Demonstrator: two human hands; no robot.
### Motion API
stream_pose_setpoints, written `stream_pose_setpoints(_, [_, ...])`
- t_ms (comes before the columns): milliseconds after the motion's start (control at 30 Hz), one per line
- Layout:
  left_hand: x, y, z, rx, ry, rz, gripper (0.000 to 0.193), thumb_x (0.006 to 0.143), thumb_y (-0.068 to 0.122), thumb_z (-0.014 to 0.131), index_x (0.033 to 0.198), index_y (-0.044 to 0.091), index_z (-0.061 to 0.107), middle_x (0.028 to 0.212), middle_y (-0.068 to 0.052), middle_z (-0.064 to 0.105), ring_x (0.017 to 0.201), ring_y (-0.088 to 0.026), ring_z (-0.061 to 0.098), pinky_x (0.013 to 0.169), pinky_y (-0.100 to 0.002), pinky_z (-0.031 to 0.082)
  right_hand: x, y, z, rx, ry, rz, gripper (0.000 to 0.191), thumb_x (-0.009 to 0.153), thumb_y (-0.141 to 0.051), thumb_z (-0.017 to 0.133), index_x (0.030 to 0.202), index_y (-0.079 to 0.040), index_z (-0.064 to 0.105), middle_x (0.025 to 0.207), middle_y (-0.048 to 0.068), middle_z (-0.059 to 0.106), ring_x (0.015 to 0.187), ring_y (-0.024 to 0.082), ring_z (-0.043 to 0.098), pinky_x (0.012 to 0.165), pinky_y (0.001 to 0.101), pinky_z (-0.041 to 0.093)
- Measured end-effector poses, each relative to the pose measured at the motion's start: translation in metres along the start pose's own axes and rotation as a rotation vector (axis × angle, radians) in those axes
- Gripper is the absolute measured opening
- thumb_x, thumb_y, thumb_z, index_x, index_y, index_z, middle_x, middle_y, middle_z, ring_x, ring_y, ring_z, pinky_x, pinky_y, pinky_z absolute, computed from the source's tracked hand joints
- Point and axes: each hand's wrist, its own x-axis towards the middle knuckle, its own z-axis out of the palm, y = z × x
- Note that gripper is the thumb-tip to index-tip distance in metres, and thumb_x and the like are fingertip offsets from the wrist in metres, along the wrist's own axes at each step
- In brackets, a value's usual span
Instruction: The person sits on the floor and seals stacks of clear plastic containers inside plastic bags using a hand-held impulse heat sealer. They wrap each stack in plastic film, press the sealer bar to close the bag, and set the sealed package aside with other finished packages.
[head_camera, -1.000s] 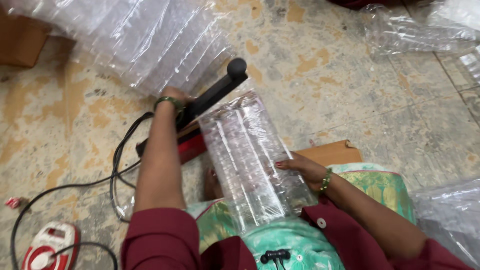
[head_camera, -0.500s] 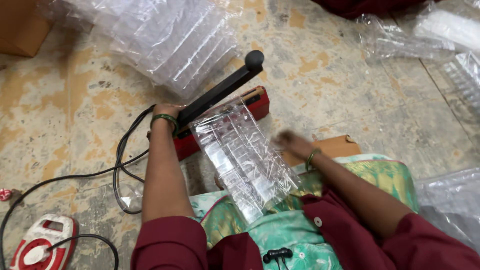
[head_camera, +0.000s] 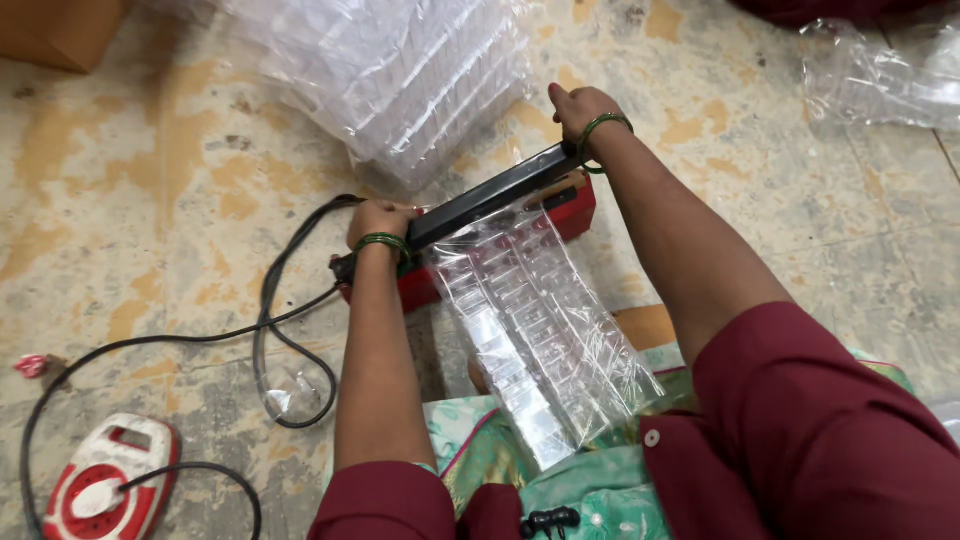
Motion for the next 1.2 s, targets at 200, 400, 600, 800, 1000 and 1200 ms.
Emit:
stream_pose_setpoints(200, [-0.001, -0.003, 0.006, 0.184, 0.028, -0.016, 0.025, 0.076, 0.043, 0.086, 0.090, 0.022, 0.082, 0.094, -0.008, 0.077, 0.090, -0.028, 0.072, 0.080, -0.041, 0.053, 0.010, 0.049, 0.036, 0.015, 0.188, -0.064, 0.056, 0.097, -0.057, 0.046, 0.092, -0.012, 0.079, 0.092, 0.012, 0.075, 0.094, 0.032, 0.069, 0.089, 0.0438, 0.050])
stream_pose_setpoints(400, [-0.013, 0.008, -0.002, 0.165, -0.001, -0.066, 0.024, 0.074, 0.043, 0.087, 0.087, 0.023, 0.083, 0.092, -0.006, 0.077, 0.090, -0.027, 0.073, 0.082, -0.040, 0.053, 0.009, 0.053, 0.040, 0.092, 0.170, -0.037, 0.055, 0.094, -0.058, 0.052, 0.087, -0.008, 0.074, 0.084, 0.005, 0.077, 0.081, 0.023, 0.074, 0.080, 0.0386, 0.053])
stream_pose_setpoints(600, [-0.020, 0.012, -0.004, 0.182, 0.020, -0.056, 0.022, 0.075, 0.042, 0.087, 0.085, 0.024, 0.083, 0.091, -0.005, 0.077, 0.089, -0.026, 0.072, 0.081, -0.040, 0.053, 0.009, 0.054, 0.043, 0.146, 0.198, -0.056, 0.054, 0.093, -0.060, 0.057, 0.080, -0.009, 0.072, 0.072, 0.003, 0.075, 0.068, 0.017, 0.074, 0.072, 0.0349, 0.056])
stream_pose_setpoints(800, [-0.021, 0.010, -0.004, 0.175, 0.034, -0.049, 0.020, 0.075, 0.041, 0.087, 0.084, 0.024, 0.083, 0.089, -0.005, 0.077, 0.088, -0.026, 0.072, 0.081, -0.041, 0.053, 0.010, 0.055, 0.046, 0.113, 0.237, -0.045, 0.053, 0.091, -0.061, 0.060, 0.076, -0.010, 0.070, 0.068, 0.003, 0.073, 0.067, 0.018, 0.072, 0.071, 0.0359, 0.054])
stream_pose_setpoints(1000, [-0.019, 0.009, -0.002, 0.181, 0.042, -0.038, 0.019, 0.076, 0.041, 0.087, 0.084, 0.024, 0.083, 0.089, -0.005, 0.077, 0.087, -0.026, 0.072, 0.080, -0.040, 0.053, 0.009, 0.054, 0.047, 0.127, 0.245, -0.030, 0.052, 0.090, -0.059, 0.061, 0.075, -0.010, 0.069, 0.067, 0.003, 0.073, 0.065, 0.018, 0.072, 0.070, 0.0353, 0.054])
stream_pose_setpoints(1200, [-0.017, 0.007, 0.000, 0.185, 0.038, -0.041, 0.019, 0.075, 0.041, 0.087, 0.084, 0.025, 0.083, 0.088, -0.004, 0.077, 0.086, -0.026, 0.072, 0.079, -0.040, 0.053, 0.009, 0.055, 0.048, 0.148, 0.262, -0.042, 0.050, 0.091, -0.057, 0.062, 0.074, -0.010, 0.069, 0.066, 0.003, 0.073, 0.064, 0.017, 0.072, 0.069, 0.0344, 0.055])
